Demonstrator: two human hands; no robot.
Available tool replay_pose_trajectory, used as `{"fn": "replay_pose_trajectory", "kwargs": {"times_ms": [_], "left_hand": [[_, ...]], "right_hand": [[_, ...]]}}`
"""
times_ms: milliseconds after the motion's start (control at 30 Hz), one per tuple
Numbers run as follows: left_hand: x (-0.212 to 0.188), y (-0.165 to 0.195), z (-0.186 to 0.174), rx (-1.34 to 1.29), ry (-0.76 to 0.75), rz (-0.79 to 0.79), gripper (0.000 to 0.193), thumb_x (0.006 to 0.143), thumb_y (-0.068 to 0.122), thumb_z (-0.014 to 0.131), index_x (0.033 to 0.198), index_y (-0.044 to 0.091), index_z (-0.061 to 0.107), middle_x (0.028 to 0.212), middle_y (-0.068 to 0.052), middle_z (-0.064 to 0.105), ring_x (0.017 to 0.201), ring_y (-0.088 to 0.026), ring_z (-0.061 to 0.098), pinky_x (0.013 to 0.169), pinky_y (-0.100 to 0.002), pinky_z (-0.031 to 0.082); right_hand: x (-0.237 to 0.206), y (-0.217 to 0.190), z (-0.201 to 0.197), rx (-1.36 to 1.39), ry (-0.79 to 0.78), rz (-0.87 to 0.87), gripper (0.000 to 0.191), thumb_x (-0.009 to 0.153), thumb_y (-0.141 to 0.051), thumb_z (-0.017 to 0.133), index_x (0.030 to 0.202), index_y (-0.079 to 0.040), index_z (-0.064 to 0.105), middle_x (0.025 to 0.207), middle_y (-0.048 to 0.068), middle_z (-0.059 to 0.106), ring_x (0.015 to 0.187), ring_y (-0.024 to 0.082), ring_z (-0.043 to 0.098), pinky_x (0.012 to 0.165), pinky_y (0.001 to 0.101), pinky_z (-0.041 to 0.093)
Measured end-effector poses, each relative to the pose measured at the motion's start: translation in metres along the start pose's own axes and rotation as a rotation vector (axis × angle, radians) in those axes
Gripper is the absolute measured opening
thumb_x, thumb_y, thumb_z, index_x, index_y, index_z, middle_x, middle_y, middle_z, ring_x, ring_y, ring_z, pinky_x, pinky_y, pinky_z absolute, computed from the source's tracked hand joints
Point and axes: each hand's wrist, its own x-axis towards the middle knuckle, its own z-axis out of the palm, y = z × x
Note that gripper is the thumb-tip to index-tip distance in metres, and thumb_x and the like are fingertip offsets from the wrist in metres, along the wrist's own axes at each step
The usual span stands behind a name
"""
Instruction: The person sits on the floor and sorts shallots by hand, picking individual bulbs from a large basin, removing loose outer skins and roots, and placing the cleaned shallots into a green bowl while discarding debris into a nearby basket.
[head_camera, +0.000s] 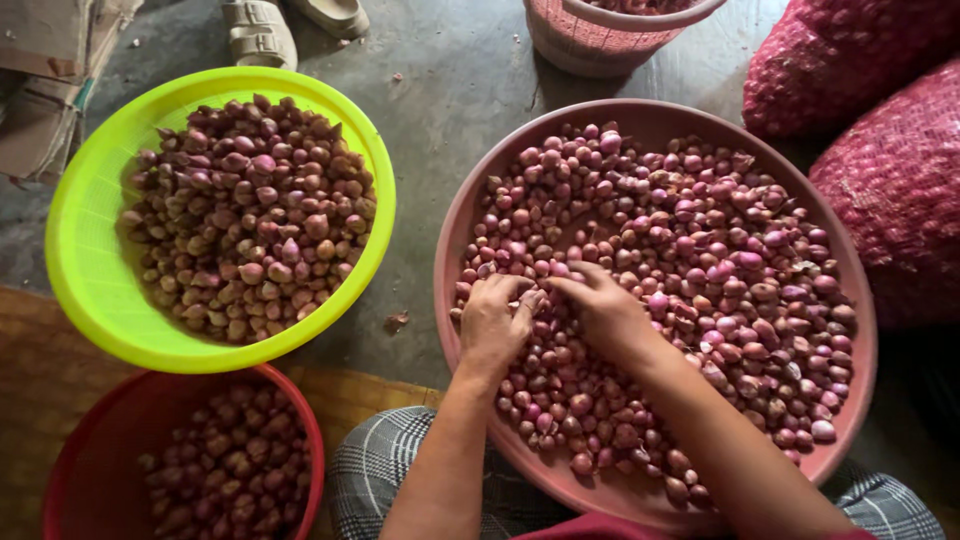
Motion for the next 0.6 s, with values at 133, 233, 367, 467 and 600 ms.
{"fn": "replay_pose_trajectory", "kwargs": {"times_ms": [133,233,367,467,600], "left_hand": [[-0.005,0.008,0.009,-0.198,-0.014,0.014,0.016,0.088,0.014,0.076,0.102,0.004,0.075,0.099,-0.012,0.074,0.094,-0.028,0.070,0.085,-0.039,0.055],[-0.011,0.016,0.022,-0.370,-0.127,-0.120,0.020,0.089,0.012,0.075,0.106,0.004,0.073,0.098,-0.010,0.075,0.089,-0.021,0.073,0.081,-0.033,0.057],[-0.017,0.022,0.040,-0.664,-0.244,-0.275,0.022,0.096,0.012,0.071,0.116,0.004,0.066,0.104,-0.008,0.075,0.093,-0.016,0.073,0.079,-0.028,0.059],[-0.015,0.017,0.046,-0.989,-0.240,-0.505,0.023,0.098,0.014,0.067,0.119,0.008,0.059,0.106,-0.006,0.071,0.090,-0.018,0.072,0.074,-0.029,0.059],[-0.015,-0.003,0.046,-1.194,-0.329,-0.839,0.023,0.094,0.013,0.053,0.116,0.016,0.059,0.098,-0.009,0.071,0.080,-0.025,0.071,0.059,-0.033,0.059]], "right_hand": [[-0.014,0.007,-0.038,0.116,-0.024,0.461,0.039,0.087,-0.011,0.075,0.126,-0.013,0.070,0.128,0.016,0.064,0.106,0.028,0.070,0.091,0.0355,0.059],[-0.018,0.008,-0.052,0.198,0.007,0.425,0.036,0.090,-0.007,0.075,0.126,-0.009,0.071,0.126,0.016,0.066,0.108,0.026,0.070,0.093,0.0358,0.057],[-0.027,-0.020,-0.037,0.382,0.077,0.263,0.042,0.092,0.000,0.069,0.134,-0.004,0.065,0.126,0.014,0.072,0.112,0.024,0.071,0.098,0.0337,0.058],[-0.027,-0.038,-0.029,0.359,0.051,0.144,0.059,0.080,0.003,0.073,0.138,0.001,0.059,0.125,0.019,0.068,0.115,0.029,0.067,0.098,0.0357,0.056],[0.001,-0.018,-0.040,0.265,0.114,-0.057,0.063,0.080,-0.003,0.081,0.138,-0.001,0.057,0.133,0.022,0.064,0.122,0.032,0.063,0.103,0.0372,0.053]]}}
